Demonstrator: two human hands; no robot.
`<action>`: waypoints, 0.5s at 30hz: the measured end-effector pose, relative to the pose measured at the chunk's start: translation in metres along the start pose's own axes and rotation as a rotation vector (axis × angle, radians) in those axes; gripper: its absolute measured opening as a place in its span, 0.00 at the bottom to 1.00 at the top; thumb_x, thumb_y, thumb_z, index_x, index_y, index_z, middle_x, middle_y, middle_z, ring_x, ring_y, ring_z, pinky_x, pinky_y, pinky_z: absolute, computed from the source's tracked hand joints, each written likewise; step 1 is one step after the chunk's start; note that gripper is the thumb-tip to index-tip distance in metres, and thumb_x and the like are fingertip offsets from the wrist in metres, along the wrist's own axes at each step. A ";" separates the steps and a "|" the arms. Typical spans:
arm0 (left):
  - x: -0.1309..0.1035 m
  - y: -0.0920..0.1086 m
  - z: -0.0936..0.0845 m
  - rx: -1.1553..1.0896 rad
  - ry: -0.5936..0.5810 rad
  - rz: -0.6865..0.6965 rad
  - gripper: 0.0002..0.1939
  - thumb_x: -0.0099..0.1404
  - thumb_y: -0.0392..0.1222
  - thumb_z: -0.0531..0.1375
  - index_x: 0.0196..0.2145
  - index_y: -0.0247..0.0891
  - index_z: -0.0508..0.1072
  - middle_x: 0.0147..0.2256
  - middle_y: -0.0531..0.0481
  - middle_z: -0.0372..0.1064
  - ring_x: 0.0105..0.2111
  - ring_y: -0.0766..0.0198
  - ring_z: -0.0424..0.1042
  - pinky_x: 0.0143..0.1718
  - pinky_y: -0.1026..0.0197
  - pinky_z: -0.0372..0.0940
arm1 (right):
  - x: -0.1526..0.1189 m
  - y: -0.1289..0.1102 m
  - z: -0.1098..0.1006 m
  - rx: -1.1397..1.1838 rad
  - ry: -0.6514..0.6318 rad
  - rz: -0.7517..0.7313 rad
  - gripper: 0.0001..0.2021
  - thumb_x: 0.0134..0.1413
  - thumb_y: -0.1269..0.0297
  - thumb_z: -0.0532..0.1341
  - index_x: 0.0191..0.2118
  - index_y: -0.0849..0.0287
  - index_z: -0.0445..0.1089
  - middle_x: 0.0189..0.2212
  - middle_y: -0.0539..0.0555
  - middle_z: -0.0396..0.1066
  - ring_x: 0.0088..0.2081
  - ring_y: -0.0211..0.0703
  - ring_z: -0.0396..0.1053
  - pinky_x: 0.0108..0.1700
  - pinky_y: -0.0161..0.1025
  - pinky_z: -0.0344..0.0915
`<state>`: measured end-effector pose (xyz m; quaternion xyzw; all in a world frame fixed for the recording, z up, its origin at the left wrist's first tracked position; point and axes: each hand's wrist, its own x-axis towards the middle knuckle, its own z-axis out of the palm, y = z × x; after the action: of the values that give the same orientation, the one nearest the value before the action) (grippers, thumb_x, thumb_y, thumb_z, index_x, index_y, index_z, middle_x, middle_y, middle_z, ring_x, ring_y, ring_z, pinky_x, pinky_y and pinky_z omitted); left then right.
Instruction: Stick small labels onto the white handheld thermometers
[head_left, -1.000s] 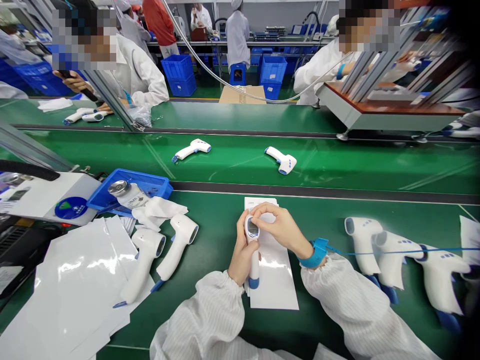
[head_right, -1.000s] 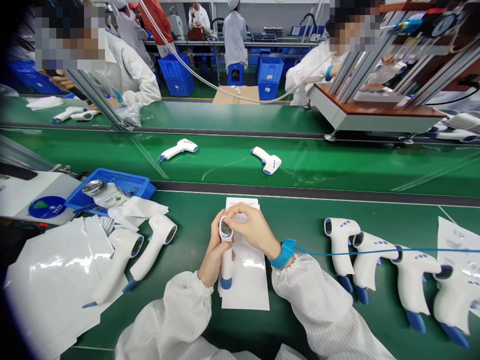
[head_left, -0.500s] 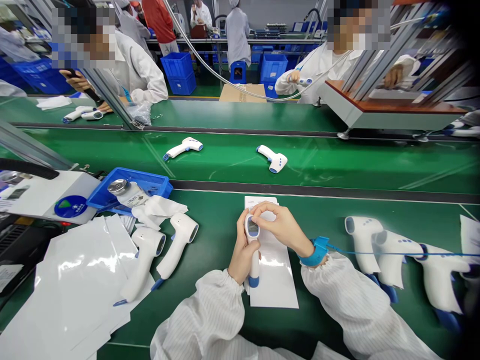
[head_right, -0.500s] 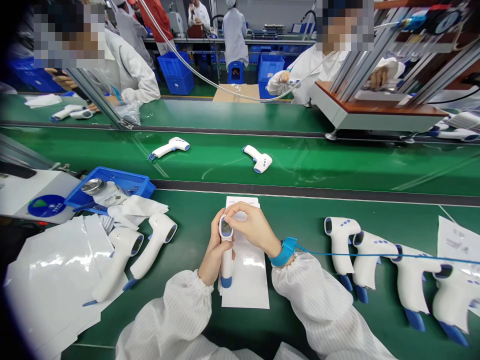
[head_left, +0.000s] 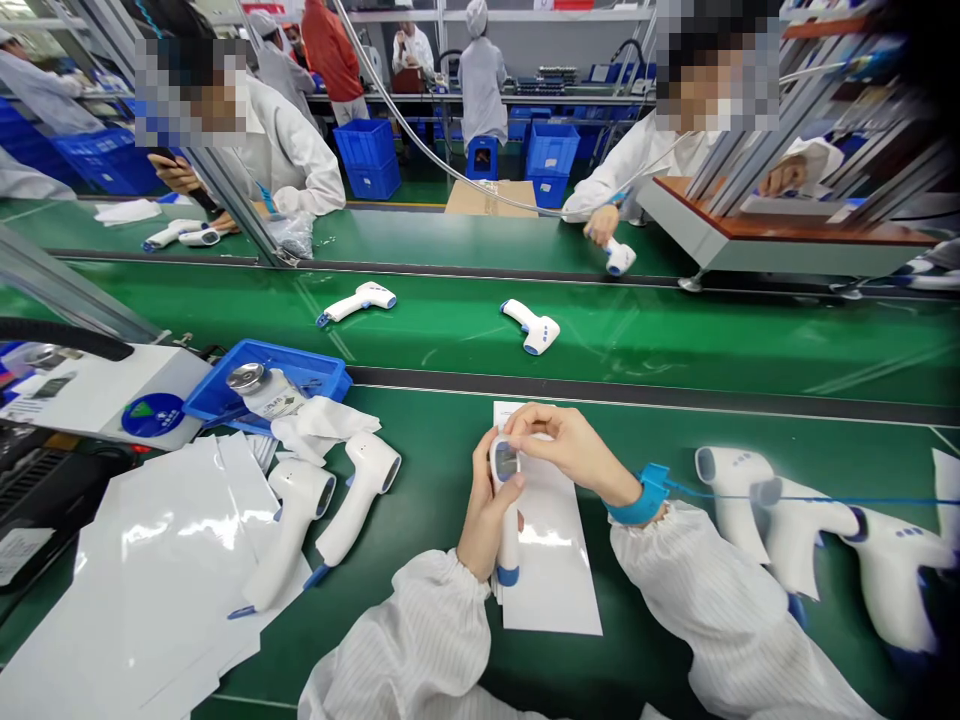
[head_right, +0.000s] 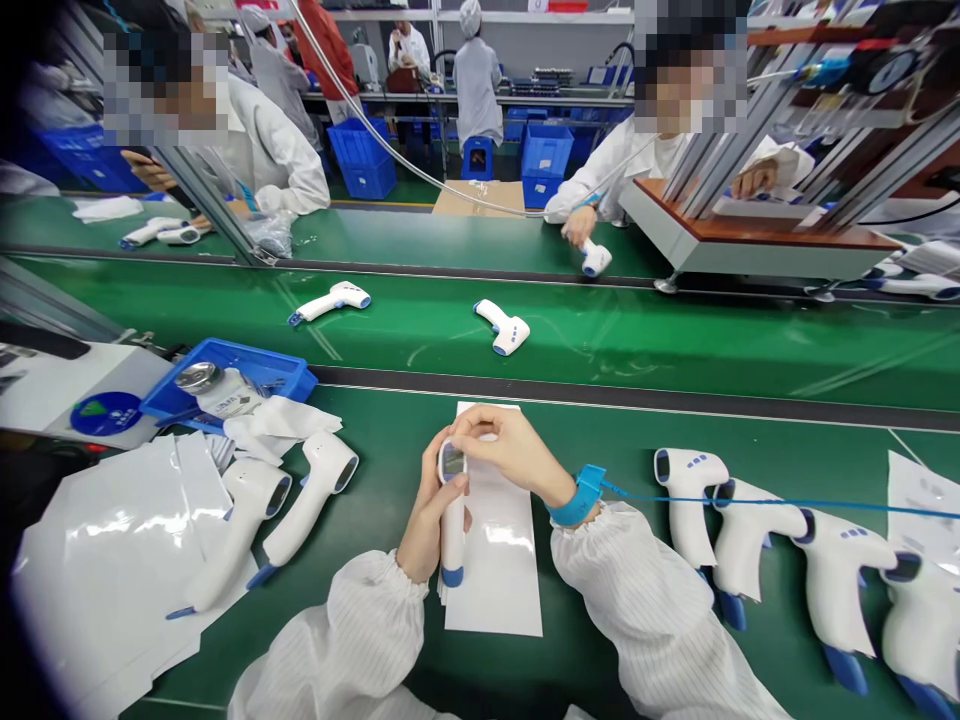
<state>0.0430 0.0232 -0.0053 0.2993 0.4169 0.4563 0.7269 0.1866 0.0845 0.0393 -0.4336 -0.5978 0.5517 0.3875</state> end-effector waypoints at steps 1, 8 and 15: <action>0.000 0.001 -0.001 -0.063 0.016 0.005 0.34 0.64 0.44 0.59 0.63 0.56 0.48 0.44 0.49 0.63 0.22 0.73 0.62 0.19 0.68 0.60 | 0.001 -0.003 -0.002 0.068 -0.054 0.044 0.07 0.48 0.62 0.66 0.27 0.58 0.69 0.31 0.51 0.71 0.32 0.39 0.69 0.39 0.41 0.67; 0.001 0.019 -0.010 -0.118 0.194 0.243 0.45 0.56 0.34 0.66 0.62 0.56 0.46 0.34 0.55 0.65 0.33 0.67 0.68 0.32 0.65 0.67 | 0.004 0.000 0.016 0.021 -0.072 0.126 0.09 0.46 0.60 0.66 0.27 0.59 0.69 0.32 0.52 0.70 0.28 0.37 0.69 0.33 0.38 0.67; 0.003 0.034 -0.012 0.028 0.324 0.322 0.45 0.55 0.30 0.64 0.63 0.55 0.47 0.30 0.57 0.63 0.28 0.68 0.65 0.27 0.65 0.66 | 0.076 0.003 0.004 -0.532 0.227 0.224 0.21 0.52 0.51 0.62 0.48 0.58 0.67 0.49 0.59 0.67 0.49 0.55 0.66 0.48 0.47 0.65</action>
<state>0.0188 0.0403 0.0157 0.2948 0.4815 0.6027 0.5639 0.1582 0.1548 0.0351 -0.6419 -0.6225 0.3634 0.2615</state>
